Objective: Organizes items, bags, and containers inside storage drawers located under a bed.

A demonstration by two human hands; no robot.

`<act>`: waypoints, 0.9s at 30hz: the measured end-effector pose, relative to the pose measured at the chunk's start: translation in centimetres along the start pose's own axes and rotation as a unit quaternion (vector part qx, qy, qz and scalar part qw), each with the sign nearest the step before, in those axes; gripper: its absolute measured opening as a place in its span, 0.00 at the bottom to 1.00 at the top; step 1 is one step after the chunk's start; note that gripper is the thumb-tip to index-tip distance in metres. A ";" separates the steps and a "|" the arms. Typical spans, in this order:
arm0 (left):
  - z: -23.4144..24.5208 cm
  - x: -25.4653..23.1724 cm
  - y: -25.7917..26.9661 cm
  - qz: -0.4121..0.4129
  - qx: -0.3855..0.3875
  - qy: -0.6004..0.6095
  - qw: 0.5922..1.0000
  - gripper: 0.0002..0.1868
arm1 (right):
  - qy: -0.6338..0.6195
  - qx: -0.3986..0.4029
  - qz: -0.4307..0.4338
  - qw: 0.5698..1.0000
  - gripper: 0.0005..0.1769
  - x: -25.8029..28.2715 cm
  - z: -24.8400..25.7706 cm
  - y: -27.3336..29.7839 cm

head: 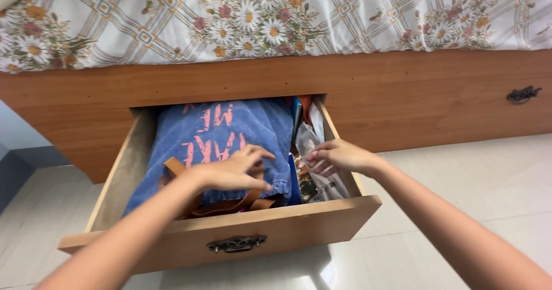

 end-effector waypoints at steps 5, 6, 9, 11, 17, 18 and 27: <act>-3.9 -2.2 -4.5 -0.067 -0.060 -0.143 0.986 0.44 | 0.107 -0.083 0.004 0.991 0.20 -8.0 1.2 -5.2; -4.9 -1.8 -5.9 -0.150 -0.098 -0.227 0.957 0.39 | 0.277 -0.131 0.047 0.951 0.20 -9.2 1.6 -6.2; -7.0 -1.3 -9.5 -0.180 0.007 -0.300 0.937 0.29 | 0.309 -0.111 0.058 0.943 0.23 -5.9 -0.1 -4.0; -7.0 -0.7 -10.5 -0.139 0.072 -0.394 0.906 0.24 | 0.356 -0.093 0.063 0.928 0.25 -7.7 -0.6 -6.1; -5.6 4.4 -10.3 -0.104 0.072 -0.433 0.893 0.30 | 0.454 0.030 0.015 0.891 0.24 -6.4 -3.0 -4.8; -5.4 4.0 -9.6 -0.071 0.062 -0.410 0.907 0.30 | 0.510 0.077 0.000 0.857 0.31 -6.0 -3.6 -4.1; -3.0 1.0 -3.9 -0.025 0.001 -0.229 0.973 0.31 | 0.455 0.104 -0.018 0.884 0.27 -3.2 -3.6 -2.2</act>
Point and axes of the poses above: each hand's wrist, its own y-axis away from the middle knuckle, its own z-axis out of the back of the hand, x = y × z, the point moved 1 cm from there along -y, towards the middle knuckle, and after that the axes turned 4 degrees about x, right-handed, at the moved point
